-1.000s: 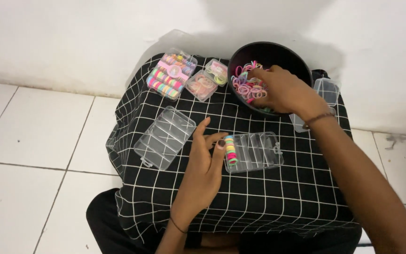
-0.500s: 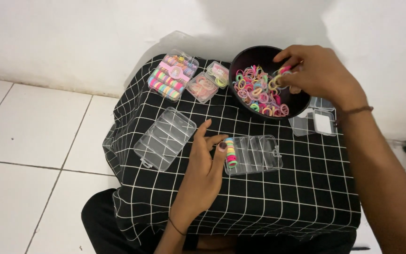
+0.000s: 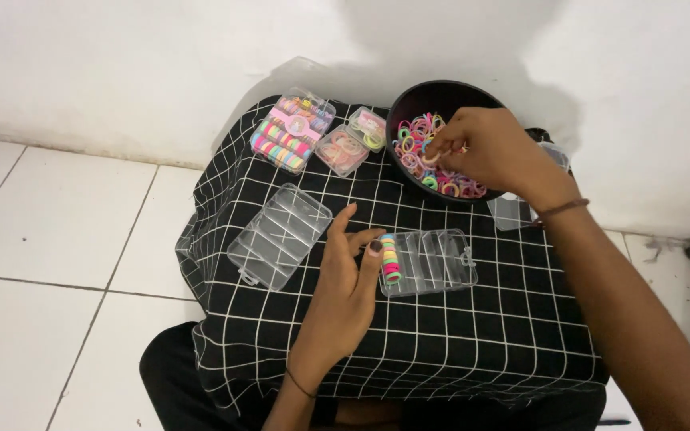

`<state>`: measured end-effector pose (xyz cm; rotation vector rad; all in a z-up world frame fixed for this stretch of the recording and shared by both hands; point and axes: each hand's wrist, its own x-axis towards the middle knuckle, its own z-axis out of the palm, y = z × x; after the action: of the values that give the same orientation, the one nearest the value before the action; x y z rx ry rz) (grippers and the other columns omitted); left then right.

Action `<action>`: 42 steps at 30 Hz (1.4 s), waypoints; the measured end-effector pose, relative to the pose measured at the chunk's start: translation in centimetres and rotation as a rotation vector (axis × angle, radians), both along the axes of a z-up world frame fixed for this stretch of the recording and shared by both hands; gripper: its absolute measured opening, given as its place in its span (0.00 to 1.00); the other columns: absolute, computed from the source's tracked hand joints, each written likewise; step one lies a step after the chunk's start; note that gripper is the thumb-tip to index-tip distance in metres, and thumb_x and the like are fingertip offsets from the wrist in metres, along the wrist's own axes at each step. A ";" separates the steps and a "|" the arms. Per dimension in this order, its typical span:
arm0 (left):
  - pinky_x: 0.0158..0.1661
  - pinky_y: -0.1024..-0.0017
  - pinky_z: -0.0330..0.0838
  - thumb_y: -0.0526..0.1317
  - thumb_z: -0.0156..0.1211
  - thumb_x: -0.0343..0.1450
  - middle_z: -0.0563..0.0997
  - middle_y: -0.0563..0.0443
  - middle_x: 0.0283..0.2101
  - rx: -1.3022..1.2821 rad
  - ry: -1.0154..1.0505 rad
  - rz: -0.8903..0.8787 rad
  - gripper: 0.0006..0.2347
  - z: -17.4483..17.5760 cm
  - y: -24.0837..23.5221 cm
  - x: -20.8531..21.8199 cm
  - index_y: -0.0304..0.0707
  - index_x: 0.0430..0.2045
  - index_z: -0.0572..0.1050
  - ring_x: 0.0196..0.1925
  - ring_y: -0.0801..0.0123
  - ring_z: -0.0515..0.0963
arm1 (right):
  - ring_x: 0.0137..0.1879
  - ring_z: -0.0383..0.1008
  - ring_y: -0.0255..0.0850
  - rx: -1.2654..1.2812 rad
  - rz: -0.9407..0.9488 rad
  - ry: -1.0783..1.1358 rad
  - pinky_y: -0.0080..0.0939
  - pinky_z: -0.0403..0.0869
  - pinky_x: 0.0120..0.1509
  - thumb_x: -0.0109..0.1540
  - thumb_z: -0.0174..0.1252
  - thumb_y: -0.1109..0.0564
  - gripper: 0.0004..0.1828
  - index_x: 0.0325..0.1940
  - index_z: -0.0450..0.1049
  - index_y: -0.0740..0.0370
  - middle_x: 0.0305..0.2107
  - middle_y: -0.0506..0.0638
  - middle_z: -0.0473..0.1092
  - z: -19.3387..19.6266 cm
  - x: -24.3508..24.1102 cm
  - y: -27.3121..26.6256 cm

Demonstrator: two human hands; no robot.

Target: The person picks colorful rubber bands from a black bowl and places them into a clear plastic compartment box. They continue transferring bands one by one, filling the compartments until the clip ends.

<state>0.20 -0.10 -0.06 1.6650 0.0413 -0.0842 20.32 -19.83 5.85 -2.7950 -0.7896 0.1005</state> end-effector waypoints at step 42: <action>0.57 0.64 0.73 0.61 0.35 0.73 0.71 0.36 0.64 -0.066 -0.122 0.033 0.36 -0.2 0.1 0.0 0.34 0.71 0.46 0.68 0.62 0.71 | 0.40 0.73 0.45 0.078 0.323 -0.156 0.45 0.74 0.39 0.58 0.69 0.58 0.04 0.33 0.79 0.57 0.32 0.45 0.75 -4.7 -15.2 2.4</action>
<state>0.24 -0.04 -0.31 1.6001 -0.0261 0.0405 5.15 -17.42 1.17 -2.6031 -1.2499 -0.0926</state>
